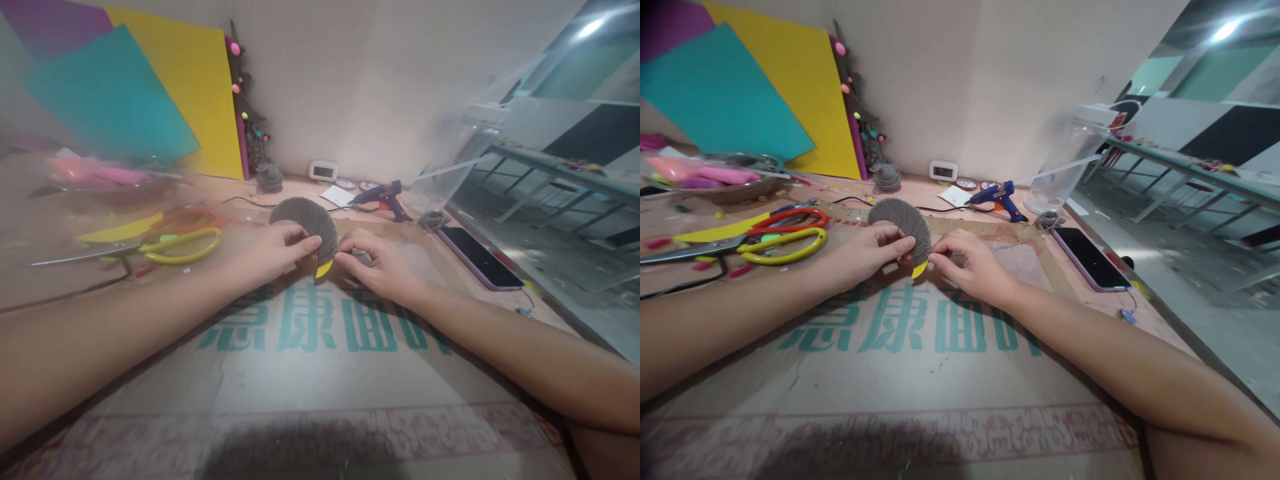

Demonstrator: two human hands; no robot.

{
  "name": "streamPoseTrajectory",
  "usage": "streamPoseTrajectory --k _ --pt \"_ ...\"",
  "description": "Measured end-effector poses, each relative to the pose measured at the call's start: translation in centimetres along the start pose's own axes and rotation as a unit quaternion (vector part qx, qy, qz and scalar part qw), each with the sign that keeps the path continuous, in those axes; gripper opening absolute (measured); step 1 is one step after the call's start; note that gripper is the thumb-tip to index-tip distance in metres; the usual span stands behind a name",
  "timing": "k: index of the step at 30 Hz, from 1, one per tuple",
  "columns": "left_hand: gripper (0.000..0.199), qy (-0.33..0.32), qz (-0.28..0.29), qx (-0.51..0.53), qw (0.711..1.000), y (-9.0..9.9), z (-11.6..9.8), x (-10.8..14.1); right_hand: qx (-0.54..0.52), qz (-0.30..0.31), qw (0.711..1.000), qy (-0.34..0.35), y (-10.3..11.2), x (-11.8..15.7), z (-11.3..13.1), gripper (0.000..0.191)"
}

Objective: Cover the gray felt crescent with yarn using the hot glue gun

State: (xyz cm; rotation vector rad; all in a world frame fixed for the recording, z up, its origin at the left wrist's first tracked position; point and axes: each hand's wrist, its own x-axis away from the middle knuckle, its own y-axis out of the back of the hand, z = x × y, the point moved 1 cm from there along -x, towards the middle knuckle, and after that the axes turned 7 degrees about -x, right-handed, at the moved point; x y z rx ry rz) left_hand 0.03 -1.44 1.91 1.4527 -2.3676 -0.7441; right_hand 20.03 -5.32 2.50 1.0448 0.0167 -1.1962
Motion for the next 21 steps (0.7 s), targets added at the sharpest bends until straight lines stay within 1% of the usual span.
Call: streamPoseTrajectory --k 3,6,9,13,17,21 --pt "0.042 0.011 0.009 0.007 1.0 0.02 -0.08 0.08 -0.007 -0.003 1.0 0.005 0.04 -0.01 -0.09 0.016" --pt "0.042 0.021 0.004 0.02 1.0 0.07 -0.15 0.2 0.002 -0.004 1.0 0.0 0.01 -0.04 -0.18 0.014" --pt "0.041 0.027 0.006 0.03 0.999 0.06 -0.07 0.2 0.019 0.015 1.0 -0.006 -0.16 -0.06 -0.25 0.01" --pt "0.042 0.021 0.002 0.022 1.0 -0.03 0.26 0.01 0.028 0.029 0.999 0.011 -0.36 -0.05 -0.34 0.011" --pt "0.045 0.006 -0.019 -0.007 1.0 -0.08 0.34 -0.05 0.047 0.003 0.999 0.021 -0.39 -0.01 -0.38 0.013" --pt "0.042 0.01 -0.03 -0.001 1.0 -0.06 0.13 0.06 0.075 -0.02 0.996 0.053 -0.26 0.05 -0.42 0.01"
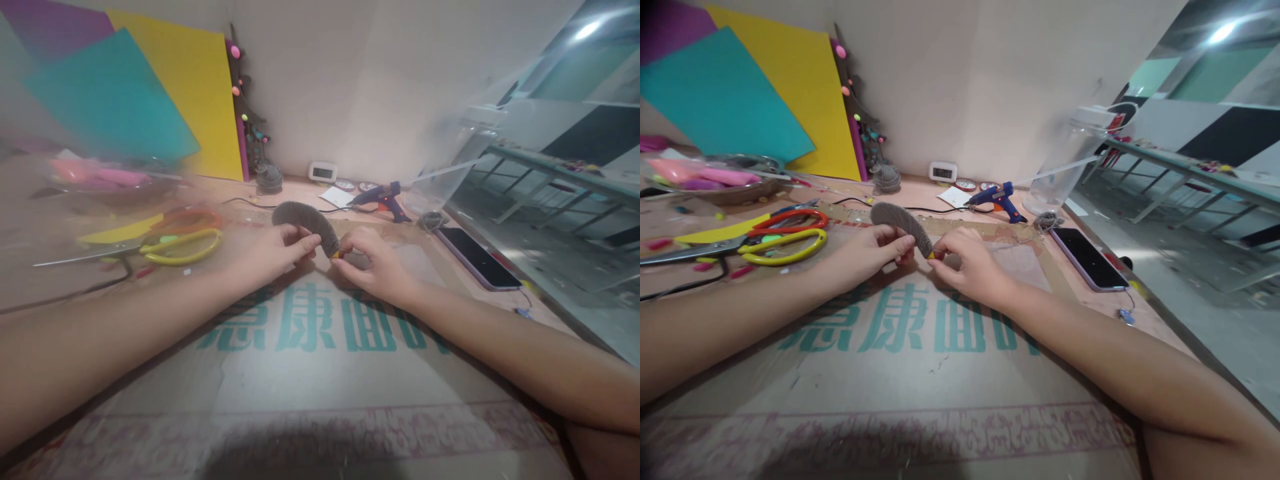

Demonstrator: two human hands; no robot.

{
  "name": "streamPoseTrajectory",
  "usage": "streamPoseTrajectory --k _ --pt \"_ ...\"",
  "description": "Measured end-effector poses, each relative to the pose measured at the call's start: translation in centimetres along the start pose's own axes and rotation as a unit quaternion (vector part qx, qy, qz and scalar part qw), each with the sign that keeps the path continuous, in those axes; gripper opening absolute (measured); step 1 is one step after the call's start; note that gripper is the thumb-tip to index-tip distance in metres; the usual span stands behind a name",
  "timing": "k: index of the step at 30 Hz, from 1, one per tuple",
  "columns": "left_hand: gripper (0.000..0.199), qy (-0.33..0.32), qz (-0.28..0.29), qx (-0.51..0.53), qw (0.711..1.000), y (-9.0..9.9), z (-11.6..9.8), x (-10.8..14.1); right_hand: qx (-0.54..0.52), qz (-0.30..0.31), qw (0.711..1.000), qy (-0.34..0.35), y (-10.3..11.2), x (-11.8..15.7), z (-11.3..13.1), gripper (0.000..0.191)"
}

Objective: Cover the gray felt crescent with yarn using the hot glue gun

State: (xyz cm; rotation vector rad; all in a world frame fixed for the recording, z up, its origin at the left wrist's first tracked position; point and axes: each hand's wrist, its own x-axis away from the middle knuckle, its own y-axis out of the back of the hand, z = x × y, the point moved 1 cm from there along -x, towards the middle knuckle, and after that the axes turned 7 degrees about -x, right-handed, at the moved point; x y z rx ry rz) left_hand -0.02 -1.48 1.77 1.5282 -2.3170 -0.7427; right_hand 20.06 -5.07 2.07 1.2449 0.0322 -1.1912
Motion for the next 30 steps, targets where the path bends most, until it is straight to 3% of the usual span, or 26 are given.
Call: streamPoseTrajectory --k 3,8,13,17,20,25,30 --pt "0.037 -0.003 0.005 0.002 1.0 0.0 0.0 0.0 0.046 0.002 0.999 0.021 0.1 0.1 0.0 0.01" --pt "0.039 -0.044 0.06 0.027 0.997 0.0 0.1 0.1 0.127 -0.003 0.99 0.054 0.5 0.1 0.4 0.013" --pt "0.052 -0.063 0.015 0.041 0.997 -0.1 0.1 -0.2 0.197 0.074 0.97 0.117 0.5 0.3 1.0 0.01" --pt "0.039 -0.031 0.031 0.025 0.999 -0.2 0.4 -0.5 0.187 0.085 0.968 0.146 0.2 0.3 0.7 0.013" --pt "0.03 -0.024 0.025 0.035 0.999 -0.3 0.6 -0.6 0.166 0.077 0.974 0.132 0.0 0.3 0.4 0.012" --pt "0.042 -0.031 0.013 0.035 0.999 -0.2 0.5 -0.7 0.123 0.083 0.987 0.064 0.0 0.4 0.6 0.01" --pt "0.047 -0.004 0.009 -0.012 1.0 0.0 0.6 -1.1 0.104 0.093 0.989 0.053 0.3 0.4 1.0 0.014"
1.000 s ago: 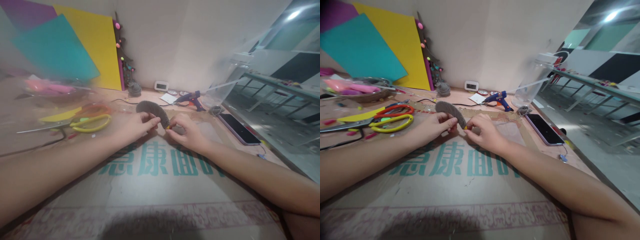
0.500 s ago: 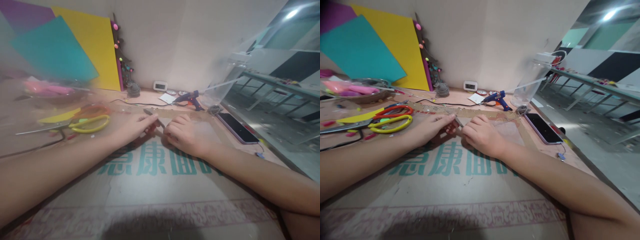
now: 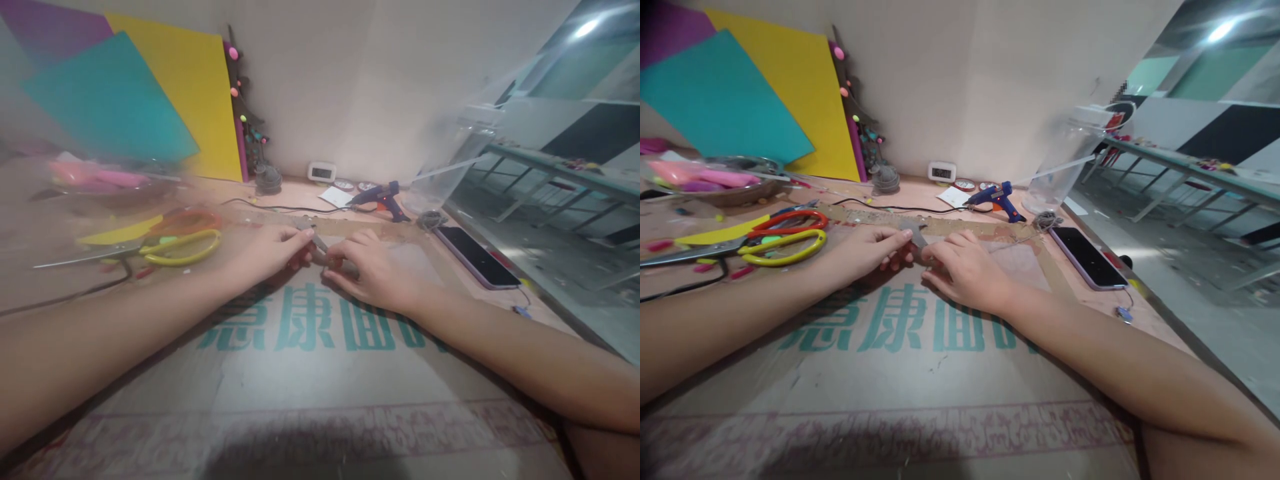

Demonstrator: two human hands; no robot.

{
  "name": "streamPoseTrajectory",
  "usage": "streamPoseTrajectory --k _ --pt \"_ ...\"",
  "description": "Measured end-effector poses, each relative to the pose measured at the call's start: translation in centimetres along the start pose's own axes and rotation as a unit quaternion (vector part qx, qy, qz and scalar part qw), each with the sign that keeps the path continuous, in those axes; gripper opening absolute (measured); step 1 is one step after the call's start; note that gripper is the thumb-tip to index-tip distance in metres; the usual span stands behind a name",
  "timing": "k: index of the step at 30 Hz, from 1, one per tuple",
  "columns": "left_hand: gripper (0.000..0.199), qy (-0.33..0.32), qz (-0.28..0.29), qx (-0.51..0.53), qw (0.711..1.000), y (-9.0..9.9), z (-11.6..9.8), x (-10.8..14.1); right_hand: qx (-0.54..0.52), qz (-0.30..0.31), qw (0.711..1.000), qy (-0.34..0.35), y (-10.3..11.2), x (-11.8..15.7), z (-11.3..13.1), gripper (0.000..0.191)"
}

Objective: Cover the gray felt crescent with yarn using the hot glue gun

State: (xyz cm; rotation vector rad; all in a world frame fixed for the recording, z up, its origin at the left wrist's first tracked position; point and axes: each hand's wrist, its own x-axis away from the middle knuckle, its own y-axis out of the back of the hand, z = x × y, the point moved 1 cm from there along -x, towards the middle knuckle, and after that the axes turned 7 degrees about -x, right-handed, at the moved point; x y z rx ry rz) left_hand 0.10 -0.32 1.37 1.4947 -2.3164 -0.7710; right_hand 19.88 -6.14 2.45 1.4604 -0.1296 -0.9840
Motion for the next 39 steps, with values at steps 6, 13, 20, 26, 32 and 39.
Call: streamPoseTrajectory --k 6,13,20,26,32,39 --pt "0.044 0.03 0.005 0.023 0.999 0.1 1.1 -0.8 0.004 -0.001 1.0 0.001 -0.3 0.0 -0.2 0.016" --pt "0.038 0.045 -0.035 0.076 0.995 0.1 0.7 0.0 0.005 -0.045 0.998 -0.053 -0.6 -0.1 -1.0 0.033" --pt "0.034 0.051 -0.036 0.141 0.988 -0.1 0.5 0.2 -0.024 -0.051 0.995 -0.083 -1.0 -0.2 -1.6 0.008" --pt "0.024 0.095 0.016 0.186 0.978 0.0 0.4 0.3 -0.027 -0.042 0.996 -0.075 -1.2 0.0 -1.9 0.006" --pt "0.028 0.049 0.011 0.187 0.981 0.0 0.7 -0.1 -0.028 -0.045 0.997 -0.049 -1.0 -0.1 -1.8 0.011" --pt "0.035 0.034 0.001 0.218 0.975 -0.3 -0.3 0.0 -0.026 -0.027 0.998 -0.045 -0.8 -0.2 -1.5 0.011"
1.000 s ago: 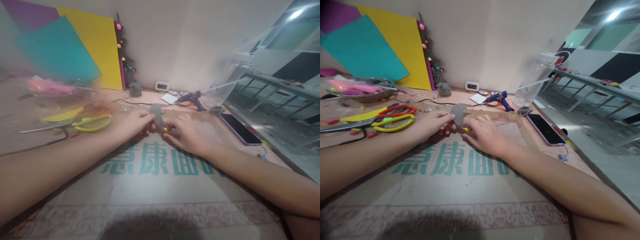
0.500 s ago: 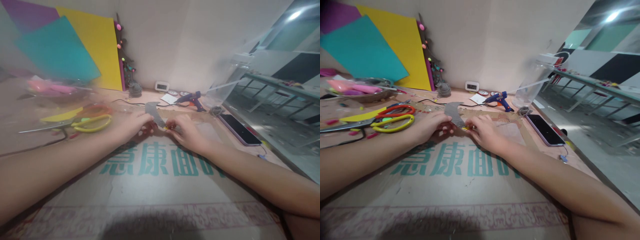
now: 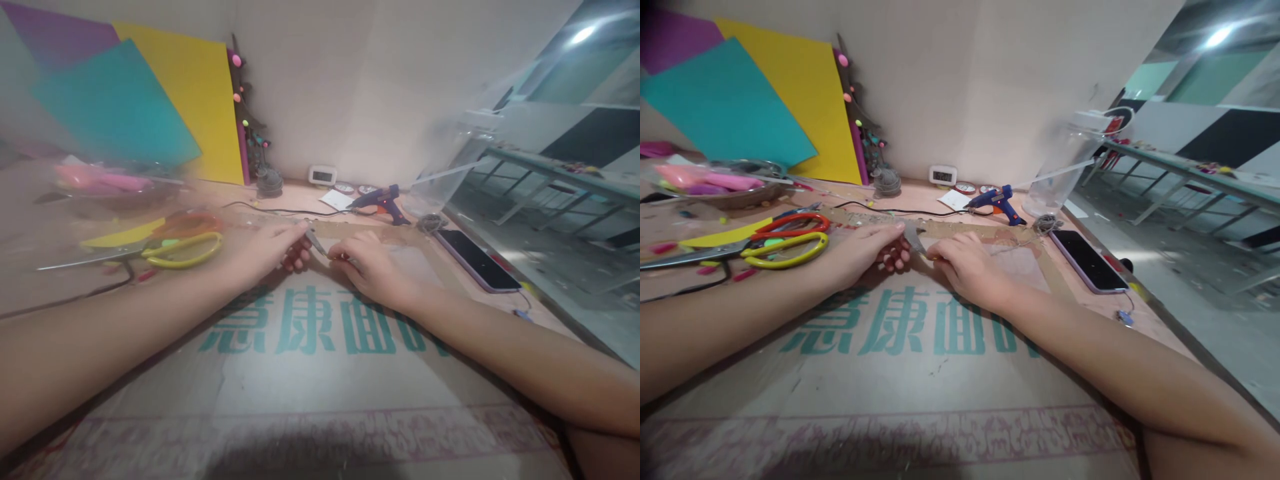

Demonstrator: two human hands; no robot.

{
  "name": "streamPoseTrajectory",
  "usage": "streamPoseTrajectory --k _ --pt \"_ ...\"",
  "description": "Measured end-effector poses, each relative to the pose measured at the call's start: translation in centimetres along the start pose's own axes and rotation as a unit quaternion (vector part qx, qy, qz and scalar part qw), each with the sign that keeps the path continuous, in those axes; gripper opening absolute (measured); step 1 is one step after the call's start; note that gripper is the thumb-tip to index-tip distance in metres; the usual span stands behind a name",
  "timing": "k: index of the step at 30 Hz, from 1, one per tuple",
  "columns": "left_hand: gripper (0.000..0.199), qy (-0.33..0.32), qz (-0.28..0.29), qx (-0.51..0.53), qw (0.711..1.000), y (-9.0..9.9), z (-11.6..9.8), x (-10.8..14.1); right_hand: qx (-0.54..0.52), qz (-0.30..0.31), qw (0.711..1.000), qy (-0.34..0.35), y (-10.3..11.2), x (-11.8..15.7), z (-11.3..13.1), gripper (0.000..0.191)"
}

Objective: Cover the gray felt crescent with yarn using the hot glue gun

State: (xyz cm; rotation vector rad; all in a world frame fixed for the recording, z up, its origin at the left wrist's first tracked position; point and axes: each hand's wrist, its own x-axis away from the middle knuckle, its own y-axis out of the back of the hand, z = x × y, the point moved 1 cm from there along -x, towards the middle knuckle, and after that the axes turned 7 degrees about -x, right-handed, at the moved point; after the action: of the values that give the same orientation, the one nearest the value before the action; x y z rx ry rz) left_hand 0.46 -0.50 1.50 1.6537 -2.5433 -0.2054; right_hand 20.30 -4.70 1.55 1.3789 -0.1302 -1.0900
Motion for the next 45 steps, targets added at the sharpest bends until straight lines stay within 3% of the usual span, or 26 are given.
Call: streamPoseTrajectory --k 7,13,17,21,25,29,31,33,35,37,41,45 --pt "0.035 0.036 -0.023 -0.06 0.997 0.1 0.2 0.0 0.004 -0.021 1.0 0.002 -0.2 0.2 -0.1 0.008" --pt "0.033 -0.037 -0.055 -0.081 0.995 0.9 0.6 -0.1 -0.058 -0.068 0.993 -0.074 0.1 0.0 -0.4 0.031" --pt "0.03 -0.086 -0.097 -0.095 0.987 1.4 1.0 -0.6 -0.071 -0.04 0.989 -0.126 0.1 -0.4 -1.2 0.031" --pt "0.035 -0.082 -0.123 -0.088 0.985 1.7 1.7 -1.0 -0.07 -0.042 0.986 -0.149 0.3 -0.4 -1.0 0.026" --pt "0.04 -0.079 -0.112 -0.123 0.983 1.8 1.8 -1.0 -0.077 -0.014 0.994 -0.077 1.1 -0.3 1.0 0.029" --pt "0.042 -0.094 -0.104 -0.133 0.981 1.7 1.4 -0.7 0.046 0.01 0.997 0.069 3.0 -0.8 2.0 0.02" --pt "0.043 -0.098 -0.103 -0.135 0.981 1.7 1.3 -0.7 0.078 -0.014 0.993 0.091 4.3 -1.0 0.9 0.015" --pt "0.043 -0.097 -0.102 -0.133 0.981 1.7 1.4 -0.7 0.085 -0.099 0.989 0.064 5.7 -1.1 -1.2 0.014" --pt "0.043 -0.095 -0.101 -0.128 0.982 1.7 1.5 -0.7 0.098 -0.216 0.971 -0.015 7.1 -0.9 -4.0 0.022" --pt "0.042 -0.094 -0.098 -0.128 0.982 1.6 1.5 -0.8 0.114 -0.286 0.944 -0.121 8.1 -0.5 -7.0 0.033" --pt "0.041 -0.084 -0.083 -0.132 0.984 1.5 1.5 -0.8 0.097 -0.262 0.915 -0.289 8.7 0.5 -12.5 0.038" --pt "0.039 -0.097 -0.078 -0.145 0.982 1.4 1.3 -0.7 0.041 -0.212 0.918 -0.331 7.4 1.2 -15.5 0.041"
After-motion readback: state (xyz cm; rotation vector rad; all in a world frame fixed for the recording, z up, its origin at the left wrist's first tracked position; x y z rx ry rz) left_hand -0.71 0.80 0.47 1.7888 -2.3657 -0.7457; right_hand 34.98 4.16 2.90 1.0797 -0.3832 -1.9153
